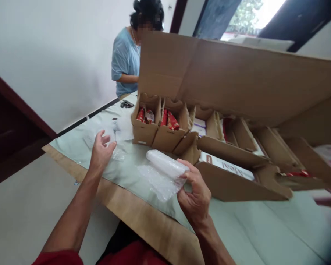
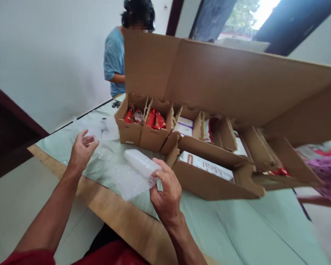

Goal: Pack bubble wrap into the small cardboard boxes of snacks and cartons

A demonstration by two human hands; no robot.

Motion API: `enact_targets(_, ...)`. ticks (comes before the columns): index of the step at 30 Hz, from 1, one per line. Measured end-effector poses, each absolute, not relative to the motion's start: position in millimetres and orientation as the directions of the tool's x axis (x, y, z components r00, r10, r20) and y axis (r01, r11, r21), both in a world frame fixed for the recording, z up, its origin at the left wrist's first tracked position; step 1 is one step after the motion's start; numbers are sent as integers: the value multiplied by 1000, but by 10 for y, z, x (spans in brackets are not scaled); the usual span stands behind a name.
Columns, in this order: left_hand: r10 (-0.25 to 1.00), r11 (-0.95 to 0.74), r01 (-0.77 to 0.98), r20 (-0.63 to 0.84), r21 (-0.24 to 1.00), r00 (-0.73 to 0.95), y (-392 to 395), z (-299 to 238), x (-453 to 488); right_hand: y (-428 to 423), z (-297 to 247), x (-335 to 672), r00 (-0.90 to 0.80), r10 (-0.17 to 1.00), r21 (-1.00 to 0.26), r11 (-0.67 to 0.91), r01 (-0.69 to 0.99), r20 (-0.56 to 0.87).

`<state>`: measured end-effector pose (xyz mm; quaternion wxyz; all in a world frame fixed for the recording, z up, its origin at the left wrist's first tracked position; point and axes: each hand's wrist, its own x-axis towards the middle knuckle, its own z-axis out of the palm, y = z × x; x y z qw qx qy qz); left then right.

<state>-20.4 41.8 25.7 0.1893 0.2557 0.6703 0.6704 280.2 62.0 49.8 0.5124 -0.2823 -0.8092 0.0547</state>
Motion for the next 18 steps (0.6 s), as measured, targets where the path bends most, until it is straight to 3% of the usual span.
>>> enact_targets(2, 614, -59, 214, 205, 975, -762, 149, 229, 122, 517, 394, 2951, -256, 505, -352, 812, 465, 824)
enact_targets(3, 668, -77, 190, 192, 979, -719, 9, 211, 306, 467, 355, 3019, -237, 497, -340, 803, 489, 835)
enact_targets(5, 830, -49, -31, 23, 998, -558, -218, 181, 675, 360, 294, 3136, -226, 488, -324, 797, 510, 843)
enact_targets(7, 936, 100, -306, -194, 947, -295, -331, 169, 1004, 243, 235, 3232, -248, 495, -324, 799, 506, 832)
enact_targets(10, 936, 333, -471, -346, 817, 60, -339, 181, 1357, 51, 115, 3381, -270, 599, -442, 767, 466, 754)
enact_targets(12, 927, 373, -438, -347, 818, 140, -320, 193, 1495, -76, 16, 3509, -218, 761, -671, 644, 367, 611)
enact_targets(14, 944, 328, -333, -294, 884, 151, -315, 208, 1580, -190, -79, 3658, -168, 911, -901, 403, 163, 377)
enact_targets(16, 960, 234, -188, -196, 954, 201, -313, 240, 1648, -281, -155, 3806, -200, 969, -989, 150, -5, 148)
enact_targets(18, 940, 137, -62, -110, 989, 323, -298, 290, 1731, -347, -211, 3929, -234, 972, -1000, 3, -19, 7)
